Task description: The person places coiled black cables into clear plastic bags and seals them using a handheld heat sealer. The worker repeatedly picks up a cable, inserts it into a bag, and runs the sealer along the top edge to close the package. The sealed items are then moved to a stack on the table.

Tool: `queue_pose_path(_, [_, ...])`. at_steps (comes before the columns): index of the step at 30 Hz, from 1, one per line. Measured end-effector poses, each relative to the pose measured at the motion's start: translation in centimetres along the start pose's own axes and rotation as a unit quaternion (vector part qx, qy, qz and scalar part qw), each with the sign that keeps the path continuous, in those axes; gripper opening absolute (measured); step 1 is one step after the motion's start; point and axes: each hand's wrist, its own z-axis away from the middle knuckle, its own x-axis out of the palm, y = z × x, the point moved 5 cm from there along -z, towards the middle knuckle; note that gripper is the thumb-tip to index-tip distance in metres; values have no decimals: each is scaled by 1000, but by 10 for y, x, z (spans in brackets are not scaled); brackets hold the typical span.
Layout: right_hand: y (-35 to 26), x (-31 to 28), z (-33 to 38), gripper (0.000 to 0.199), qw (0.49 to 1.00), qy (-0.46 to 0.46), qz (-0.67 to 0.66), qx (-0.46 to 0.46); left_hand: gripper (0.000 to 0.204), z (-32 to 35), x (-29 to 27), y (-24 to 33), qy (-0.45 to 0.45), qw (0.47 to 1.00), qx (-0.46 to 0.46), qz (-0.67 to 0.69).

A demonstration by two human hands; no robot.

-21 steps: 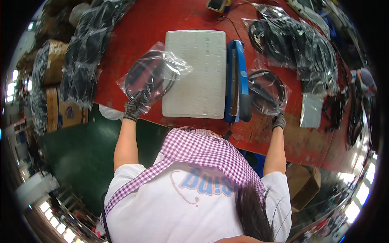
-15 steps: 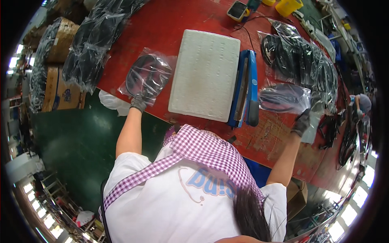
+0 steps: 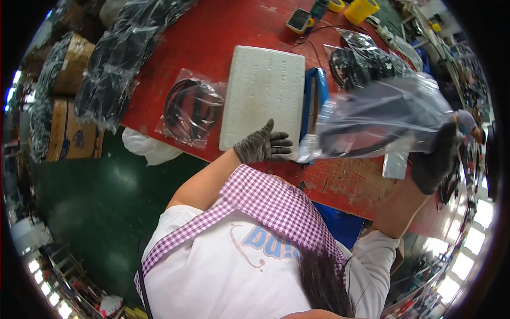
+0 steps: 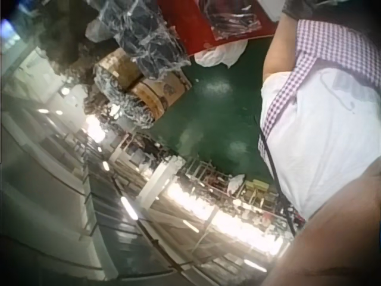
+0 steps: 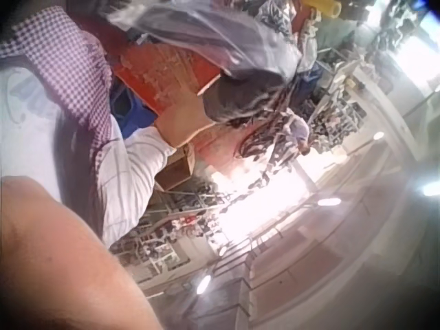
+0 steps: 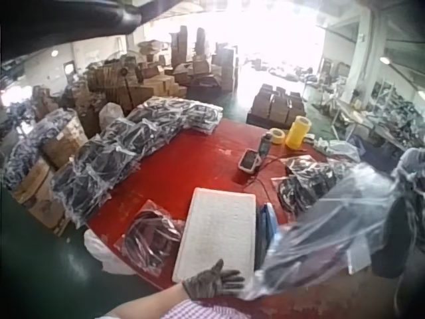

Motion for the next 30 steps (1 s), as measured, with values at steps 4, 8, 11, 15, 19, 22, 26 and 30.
queue_pose_path(4, [50, 39, 96, 28, 953, -227, -45, 198, 56, 20, 27, 28, -102, 991, 25, 80])
queue_pose_path(8, [117, 24, 191, 23, 860, -192, 205, 426, 37, 40, -74, 56, 65, 984, 93, -140])
queue_pose_path(11, [172, -14, 253, 27, 840, -147, 216, 475, 32, 37, -133, 55, 131, 977, 68, -152])
queue_pose_path(15, [191, -40, 275, 23, 840, -51, 162, 515, 29, 0, -138, 47, 165, 970, 65, -165])
queue_pose_path(19, [215, -64, 254, 26, 819, -58, 245, 516, 30, -52, -132, 74, 189, 949, 73, -241])
queue_pose_path(22, [243, -66, 228, 22, 845, -114, 288, 435, 25, -79, -131, 107, 211, 928, 85, -294])
queue_pose_path(26, [299, -113, 211, 22, 872, -99, 371, 305, 21, -107, -137, 139, 242, 914, 85, -314])
queue_pose_path(30, [227, -31, 127, 48, 876, -75, 325, 348, 22, -95, -138, 156, 259, 909, 105, -308])
